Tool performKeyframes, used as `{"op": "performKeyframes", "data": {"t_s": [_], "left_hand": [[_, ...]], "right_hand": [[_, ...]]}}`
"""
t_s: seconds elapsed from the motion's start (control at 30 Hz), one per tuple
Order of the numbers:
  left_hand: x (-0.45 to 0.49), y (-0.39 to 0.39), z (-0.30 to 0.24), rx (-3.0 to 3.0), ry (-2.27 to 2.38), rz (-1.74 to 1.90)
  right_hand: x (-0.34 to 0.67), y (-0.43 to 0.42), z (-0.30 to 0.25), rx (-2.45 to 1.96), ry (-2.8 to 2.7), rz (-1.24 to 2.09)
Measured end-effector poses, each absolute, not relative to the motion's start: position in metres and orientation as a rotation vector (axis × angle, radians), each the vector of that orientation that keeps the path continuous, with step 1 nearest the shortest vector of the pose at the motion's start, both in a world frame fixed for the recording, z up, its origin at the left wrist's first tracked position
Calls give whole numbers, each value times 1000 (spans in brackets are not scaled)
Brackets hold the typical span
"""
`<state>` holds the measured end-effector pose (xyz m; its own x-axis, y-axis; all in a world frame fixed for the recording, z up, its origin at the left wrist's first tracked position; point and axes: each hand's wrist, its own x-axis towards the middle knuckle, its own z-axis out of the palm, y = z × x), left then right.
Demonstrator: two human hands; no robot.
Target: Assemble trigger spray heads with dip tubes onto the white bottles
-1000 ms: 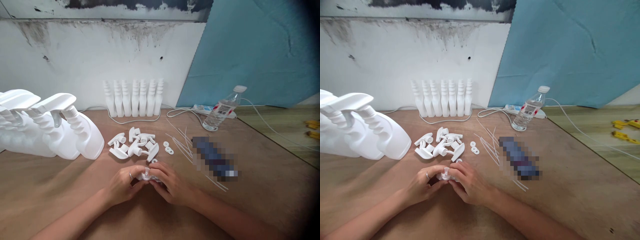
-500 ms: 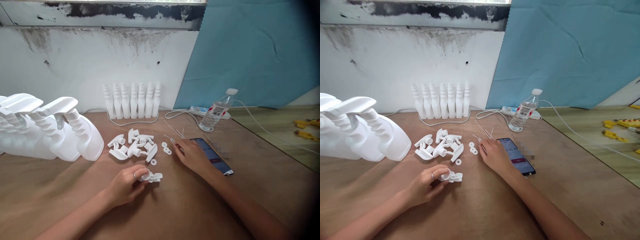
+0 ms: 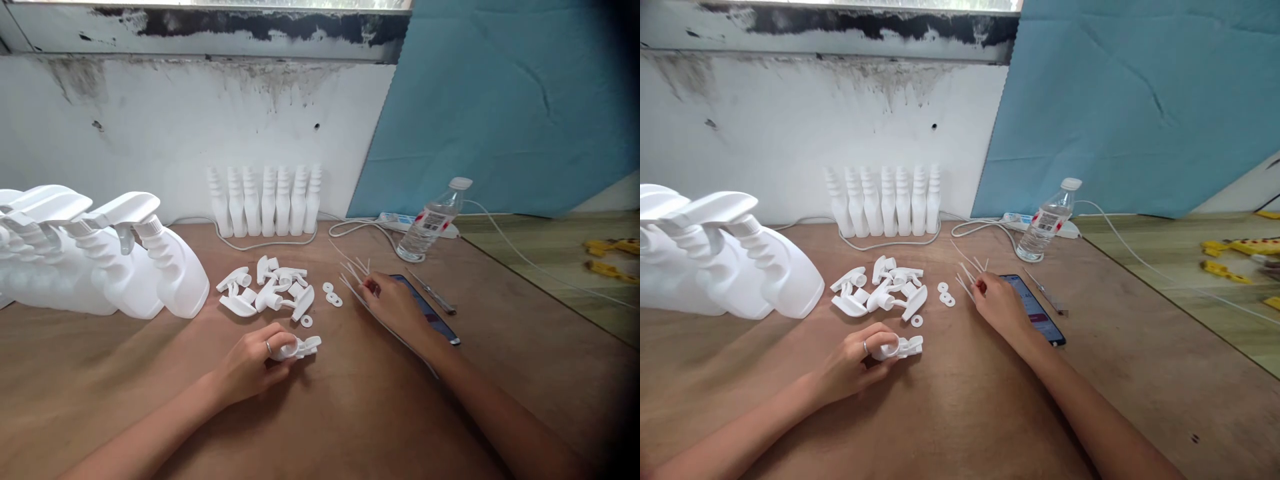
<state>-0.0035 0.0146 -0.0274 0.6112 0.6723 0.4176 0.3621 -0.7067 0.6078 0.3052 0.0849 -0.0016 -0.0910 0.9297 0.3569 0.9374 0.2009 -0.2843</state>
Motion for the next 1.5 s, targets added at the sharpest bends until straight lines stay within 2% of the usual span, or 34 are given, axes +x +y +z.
{"op": "performKeyframes", "data": {"t_s": [0.13,0.4,0.7,0.87,1.0,1.17,1.4,1.5], "left_hand": [[-3,14,-33,2339,858,949],[-4,14,-33,2327,877,937],[-3,14,-26,2306,814,973],[-2,12,-28,2334,865,963],[-2,11,-31,2317,978,988],[-2,14,-33,2345,854,1006],[-5,15,-33,2404,740,1098],[-5,15,-34,2416,757,1099]], "right_hand": [[303,77,14,-1618,-1820,-97],[295,68,18,-1430,-1640,78],[293,60,37,-1052,-1213,223],[284,51,48,-827,-1188,337],[276,46,43,-840,-1272,552],[274,49,33,-934,-1365,704],[281,63,11,-1321,-1781,680],[278,63,5,-1314,-1810,675]]}}
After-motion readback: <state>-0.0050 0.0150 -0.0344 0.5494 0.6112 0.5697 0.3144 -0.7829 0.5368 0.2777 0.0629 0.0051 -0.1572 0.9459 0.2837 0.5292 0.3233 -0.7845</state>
